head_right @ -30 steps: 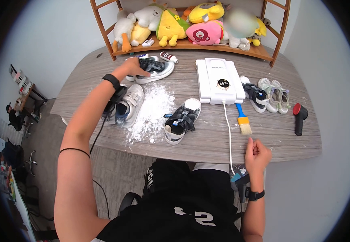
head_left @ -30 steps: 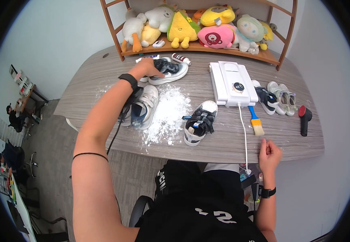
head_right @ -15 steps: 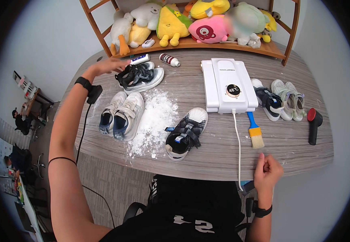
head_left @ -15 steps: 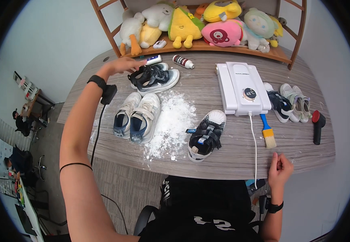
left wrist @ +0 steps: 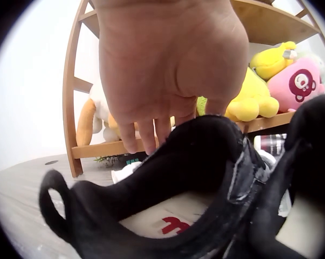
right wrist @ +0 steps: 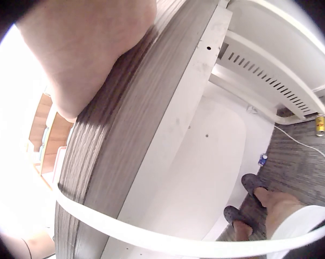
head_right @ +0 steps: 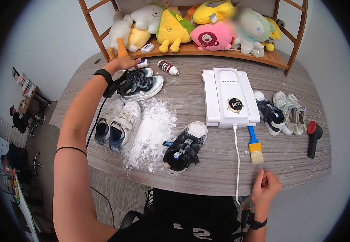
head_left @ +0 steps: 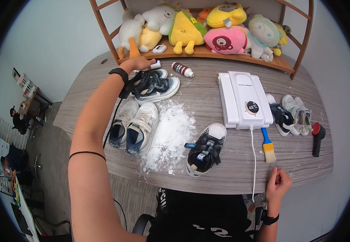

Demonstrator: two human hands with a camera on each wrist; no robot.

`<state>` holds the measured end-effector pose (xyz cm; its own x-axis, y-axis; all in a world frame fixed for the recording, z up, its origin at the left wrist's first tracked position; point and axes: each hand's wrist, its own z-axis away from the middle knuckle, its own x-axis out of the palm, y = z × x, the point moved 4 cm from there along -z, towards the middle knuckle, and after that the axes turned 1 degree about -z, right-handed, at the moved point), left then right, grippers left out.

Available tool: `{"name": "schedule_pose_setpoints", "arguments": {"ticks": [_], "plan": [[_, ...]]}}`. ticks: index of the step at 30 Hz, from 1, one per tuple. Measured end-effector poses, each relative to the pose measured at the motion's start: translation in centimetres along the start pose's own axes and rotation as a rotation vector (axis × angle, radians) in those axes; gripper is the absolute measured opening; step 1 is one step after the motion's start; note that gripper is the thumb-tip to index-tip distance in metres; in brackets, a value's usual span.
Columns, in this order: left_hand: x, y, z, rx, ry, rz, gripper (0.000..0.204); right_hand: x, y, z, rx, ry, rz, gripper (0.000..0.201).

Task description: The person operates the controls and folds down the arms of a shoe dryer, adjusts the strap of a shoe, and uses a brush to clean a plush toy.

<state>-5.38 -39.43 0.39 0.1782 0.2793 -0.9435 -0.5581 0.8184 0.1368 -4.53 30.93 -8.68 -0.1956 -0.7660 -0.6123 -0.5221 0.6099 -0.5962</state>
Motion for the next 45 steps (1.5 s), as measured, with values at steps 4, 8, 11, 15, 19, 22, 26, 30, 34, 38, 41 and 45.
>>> {"name": "schedule_pose_setpoints", "arguments": {"ticks": [4, 8, 11, 15, 19, 22, 26, 30, 34, 38, 41, 45], "plan": [[1.7, -0.2, -1.4, -0.109, -0.131, 0.013, 0.092, -0.1, 0.1, 0.1, -0.008, 0.016, -0.015, 0.041], [1.7, -0.1, -0.4, -0.138, -0.181, -0.013, 0.096, -0.2, -0.3, 0.0, -0.016, 0.013, -0.002, 0.042], [1.9, -0.9, -0.5, -0.137, -0.084, -0.037, 0.095, -0.1, -0.1, 0.1, -0.013, 0.013, -0.016, 0.043], [-0.2, -0.6, 2.1, -0.059, -0.032, 0.061, 0.087, -0.1, -0.3, 0.0, -0.024, 0.012, -0.023, 0.043], [-2.1, -0.1, 4.8, 0.024, 0.035, 0.031, 0.083, -0.1, -0.3, 0.3, -0.022, 0.019, -0.007, 0.043], [-4.3, 2.4, 8.8, -0.008, 0.095, 0.082, 0.07, -0.2, -0.4, 0.1, 0.005, 0.008, -0.025, 0.043], [-6.0, 3.8, 10.0, 0.152, 0.366, 0.426, 0.047, -0.1, -0.6, 0.1, -0.019, 0.027, -0.025, 0.043], [-7.9, 7.5, 13.6, 0.418, 0.48, 0.825, 0.045, -0.2, -0.4, 0.1, -0.047, 0.024, -0.023, 0.041], [-3.0, 11.6, 14.7, 0.389, 0.092, 0.797, 0.05, -0.1, -0.2, -0.1, 0.022, 0.014, -0.066, 0.041], [-1.4, 13.1, 15.6, 0.398, 0.067, 0.883, 0.049, -0.1, -0.4, 0.1, -0.006, 0.011, -0.046, 0.04], [1.4, 13.7, 14.9, 0.327, 0.022, 0.679, 0.044, -0.1, -0.3, -0.1, -0.056, 0.026, -0.043, 0.04], [2.5, 14.4, 15.4, 0.379, -0.015, 0.732, 0.04, -0.3, -0.7, 0.1, -0.034, 0.019, -0.053, 0.04]]}}
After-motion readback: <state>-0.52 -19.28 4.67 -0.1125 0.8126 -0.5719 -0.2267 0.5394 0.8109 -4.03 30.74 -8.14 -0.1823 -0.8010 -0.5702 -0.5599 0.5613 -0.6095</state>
